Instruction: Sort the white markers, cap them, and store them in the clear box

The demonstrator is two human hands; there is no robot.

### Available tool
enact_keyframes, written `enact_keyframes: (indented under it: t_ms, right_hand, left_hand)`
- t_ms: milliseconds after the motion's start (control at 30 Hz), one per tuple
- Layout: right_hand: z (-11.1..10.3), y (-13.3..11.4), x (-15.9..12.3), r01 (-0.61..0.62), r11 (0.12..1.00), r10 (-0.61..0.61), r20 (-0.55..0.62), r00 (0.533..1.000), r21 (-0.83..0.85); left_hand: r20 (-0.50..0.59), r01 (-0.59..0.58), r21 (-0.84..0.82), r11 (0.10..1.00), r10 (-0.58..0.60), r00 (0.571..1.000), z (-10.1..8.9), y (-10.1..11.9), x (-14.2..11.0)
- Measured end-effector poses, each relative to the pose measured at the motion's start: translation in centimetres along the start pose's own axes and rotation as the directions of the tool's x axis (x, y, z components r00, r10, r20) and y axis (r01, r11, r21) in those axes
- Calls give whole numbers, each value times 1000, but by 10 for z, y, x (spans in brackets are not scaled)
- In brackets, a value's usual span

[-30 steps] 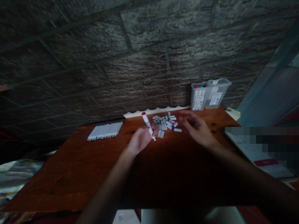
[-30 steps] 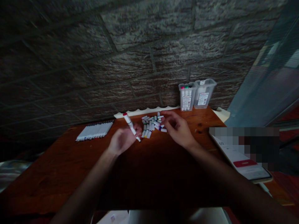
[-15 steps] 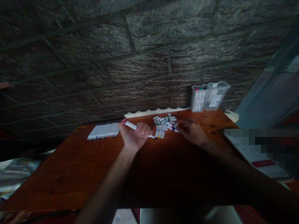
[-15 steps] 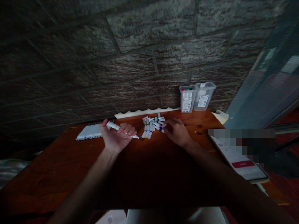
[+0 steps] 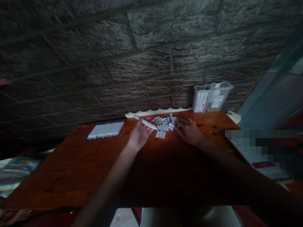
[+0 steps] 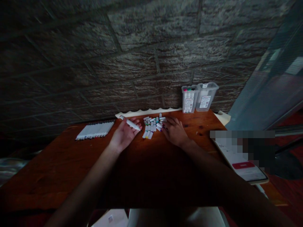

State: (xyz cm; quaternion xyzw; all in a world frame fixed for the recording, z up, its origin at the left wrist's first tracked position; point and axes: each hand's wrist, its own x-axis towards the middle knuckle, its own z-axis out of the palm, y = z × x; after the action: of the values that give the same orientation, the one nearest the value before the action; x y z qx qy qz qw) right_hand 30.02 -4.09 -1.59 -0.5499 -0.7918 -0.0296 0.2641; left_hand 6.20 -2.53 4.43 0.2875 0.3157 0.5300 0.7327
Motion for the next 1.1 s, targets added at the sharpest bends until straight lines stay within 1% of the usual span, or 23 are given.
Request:
enact_keyframes:
  t_ms: [67, 133, 233, 333, 500, 700, 767, 867, 967, 1100]
  right_hand:
    - [-1, -3, 0, -8, 1000, 8, 8, 1000, -14]
    - [-2, -6, 1, -25, 999, 26, 19, 999, -28]
    - [-4, -6, 3, -78, 997, 77, -12, 997, -24]
    - [-4, -3, 4, -79, 997, 79, -34, 996, -4]
    - [-5, -3, 3, -77, 997, 77, 1, 997, -2]
    - [-4, 0, 4, -111, 993, 112, -25, 993, 43]
    - [-7, 2, 6, -110, 990, 117, -74, 990, 92]
    - [-15, 1, 5, -63, 966, 103, -149, 984, 249]
    - [-24, -7, 0, -3, 909, 58, -120, 991, 416]
    - [-27, -20, -3, 14, 851, 27, -69, 997, 525]
  left_hand:
    - [12, 27, 51, 998, -27, 1000, 0, 0, 0]
    - [3, 33, 68, 997, -33, 999, -1, 1, 0]
    - [-33, 11, 61, 998, -9, 999, -2, 1, 1]
    - [-52, -20, 64, 998, 23, 998, -1, 0, 2]
    - [-38, -61, 105, 993, 65, 997, 1, -4, 1]
    - [-43, -69, 155, 986, 76, 996, 1, -10, 1]
    - [-47, -69, 165, 984, 78, 996, 0, -11, 1]
    - [-49, -69, 160, 985, 78, 996, -2, -11, 2]
    - [-45, -68, 156, 985, 76, 996, -3, -10, 2]
    - [10, -52, 179, 982, 51, 999, -3, -13, 1]
